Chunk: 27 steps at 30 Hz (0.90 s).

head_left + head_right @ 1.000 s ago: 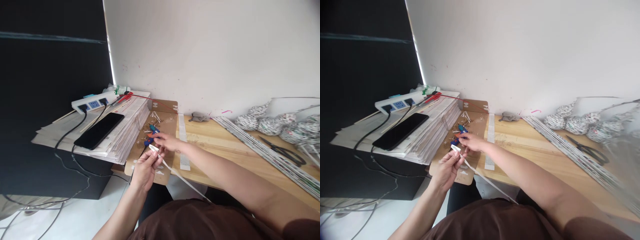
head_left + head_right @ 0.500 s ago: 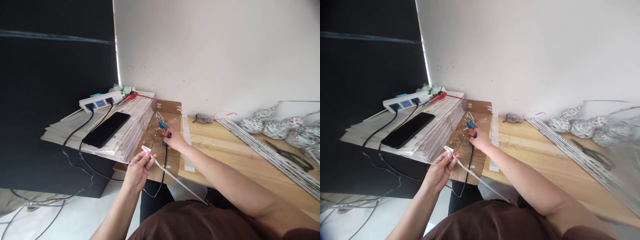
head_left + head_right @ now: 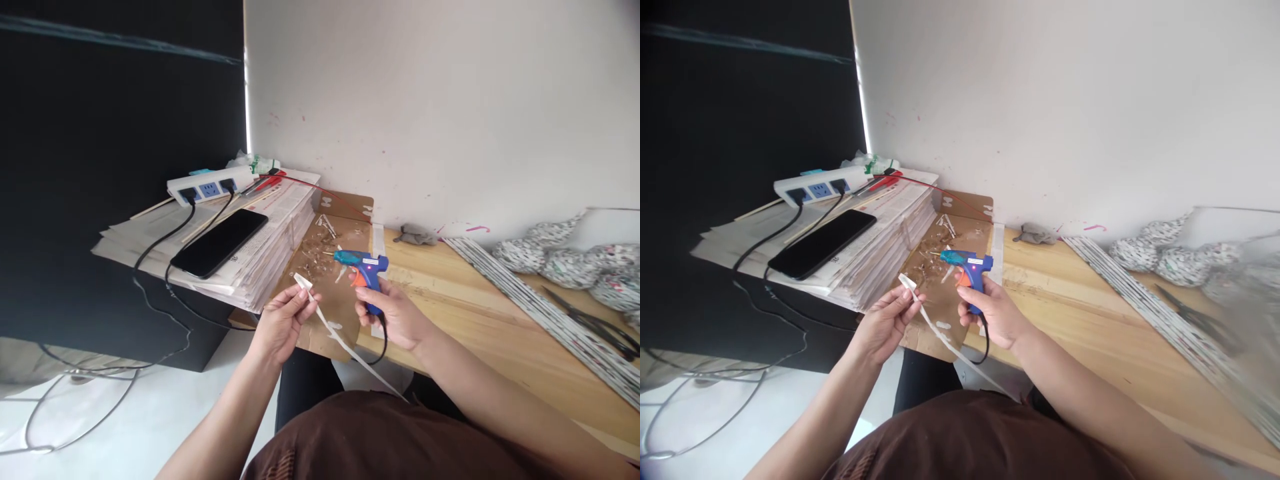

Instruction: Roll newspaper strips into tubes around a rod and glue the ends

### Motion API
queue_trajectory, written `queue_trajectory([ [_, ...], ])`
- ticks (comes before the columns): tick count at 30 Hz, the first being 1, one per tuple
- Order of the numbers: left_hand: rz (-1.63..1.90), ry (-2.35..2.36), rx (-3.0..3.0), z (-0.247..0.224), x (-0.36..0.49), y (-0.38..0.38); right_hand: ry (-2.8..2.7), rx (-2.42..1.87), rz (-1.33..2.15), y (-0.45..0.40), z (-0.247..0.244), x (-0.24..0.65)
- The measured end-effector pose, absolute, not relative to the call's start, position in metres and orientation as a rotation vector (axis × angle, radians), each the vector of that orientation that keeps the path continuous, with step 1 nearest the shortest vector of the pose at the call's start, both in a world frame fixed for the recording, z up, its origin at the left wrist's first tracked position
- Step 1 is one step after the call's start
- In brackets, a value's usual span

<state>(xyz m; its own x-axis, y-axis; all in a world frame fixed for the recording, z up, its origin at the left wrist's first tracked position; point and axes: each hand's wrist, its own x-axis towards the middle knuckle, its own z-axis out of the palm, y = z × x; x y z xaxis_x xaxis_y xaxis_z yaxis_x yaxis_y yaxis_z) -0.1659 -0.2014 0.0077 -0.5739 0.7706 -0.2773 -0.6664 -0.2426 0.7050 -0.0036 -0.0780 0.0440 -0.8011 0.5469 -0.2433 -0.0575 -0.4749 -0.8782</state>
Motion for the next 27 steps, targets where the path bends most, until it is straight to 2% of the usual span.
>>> queue_trajectory([
  [4, 1.917, 1.009, 0.194, 0.015, -0.159, -0.195, -1.472, -0.602, 2.268, -0.082, 0.052, 0.016],
  [10, 1.886, 1.000, 0.293, 0.026, -0.147, -0.189, -1.742, -0.589, 1.991, -0.091, 0.060, 0.038],
  [27, 1.880, 1.016, 0.367, 0.043, -0.132, -0.191, -2.093, -0.734, 1.557, -0.099, 0.065, 0.053],
])
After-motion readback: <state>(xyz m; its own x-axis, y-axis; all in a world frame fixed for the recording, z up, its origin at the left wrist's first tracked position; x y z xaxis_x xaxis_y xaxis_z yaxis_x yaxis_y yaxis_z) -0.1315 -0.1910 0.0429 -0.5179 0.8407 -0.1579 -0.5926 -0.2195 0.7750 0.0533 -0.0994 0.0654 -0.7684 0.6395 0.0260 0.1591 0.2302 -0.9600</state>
